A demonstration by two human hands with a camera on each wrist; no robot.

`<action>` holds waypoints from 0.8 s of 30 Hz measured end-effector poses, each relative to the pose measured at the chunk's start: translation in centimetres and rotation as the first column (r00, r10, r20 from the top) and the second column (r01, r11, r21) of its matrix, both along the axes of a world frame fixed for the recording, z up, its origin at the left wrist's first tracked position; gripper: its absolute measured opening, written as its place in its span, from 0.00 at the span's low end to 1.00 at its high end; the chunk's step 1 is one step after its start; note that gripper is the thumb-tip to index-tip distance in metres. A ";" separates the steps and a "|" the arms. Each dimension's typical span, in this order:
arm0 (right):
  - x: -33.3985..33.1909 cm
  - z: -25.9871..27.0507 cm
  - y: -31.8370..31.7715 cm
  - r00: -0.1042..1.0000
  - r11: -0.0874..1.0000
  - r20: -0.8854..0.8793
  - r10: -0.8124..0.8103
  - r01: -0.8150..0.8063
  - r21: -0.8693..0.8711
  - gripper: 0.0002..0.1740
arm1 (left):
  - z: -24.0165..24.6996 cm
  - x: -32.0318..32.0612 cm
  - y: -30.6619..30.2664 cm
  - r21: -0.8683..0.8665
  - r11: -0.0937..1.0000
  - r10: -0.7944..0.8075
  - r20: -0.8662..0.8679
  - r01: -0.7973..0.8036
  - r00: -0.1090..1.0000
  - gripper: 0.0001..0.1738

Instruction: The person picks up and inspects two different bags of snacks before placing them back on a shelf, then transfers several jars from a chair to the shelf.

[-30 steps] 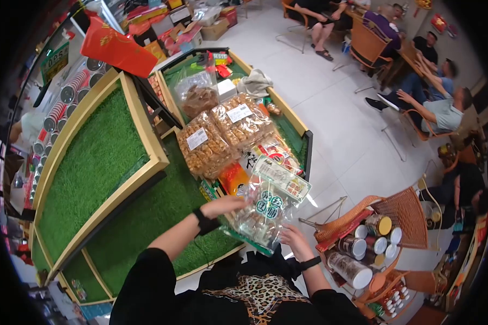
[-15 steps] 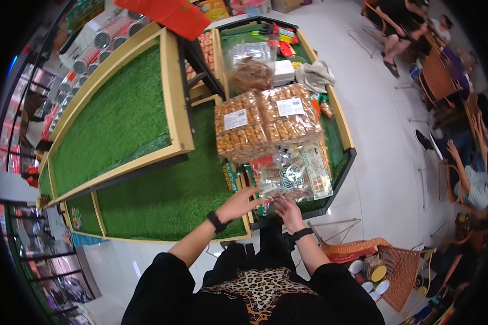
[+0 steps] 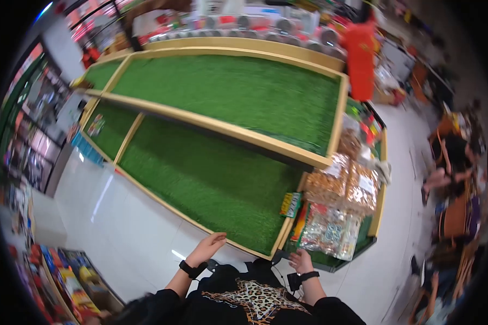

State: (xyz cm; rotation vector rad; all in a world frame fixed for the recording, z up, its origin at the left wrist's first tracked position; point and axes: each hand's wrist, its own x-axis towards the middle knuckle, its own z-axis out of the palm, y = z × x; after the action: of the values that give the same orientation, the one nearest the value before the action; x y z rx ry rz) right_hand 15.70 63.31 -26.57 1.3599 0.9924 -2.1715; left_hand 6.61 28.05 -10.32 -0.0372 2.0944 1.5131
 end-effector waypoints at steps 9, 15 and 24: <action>-5.6 9.4 -19.3 0.752 0.842 -0.379 0.539 -0.492 0.222 0.13 | 2.4 7.7 -16.0 0.050 0.910 0.409 -0.283 -0.412 0.868 0.19; -7.0 13.3 -33.1 0.370 0.592 -0.464 0.805 -0.559 0.581 0.12 | 3.8 13.4 -25.7 -0.093 0.789 0.511 -0.452 -0.608 0.731 0.17; -7.2 18.2 -46.2 0.071 0.533 -0.584 0.809 -0.507 0.677 0.07 | 5.4 22.2 -33.0 -0.004 0.510 0.729 -0.530 -0.860 0.434 0.16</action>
State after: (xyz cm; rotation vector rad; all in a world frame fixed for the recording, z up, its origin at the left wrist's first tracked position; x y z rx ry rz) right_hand 8.48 17.14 -8.36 -0.4808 1.8874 -1.7923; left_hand 28.81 -4.94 -4.96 -1.0552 2.9077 1.8349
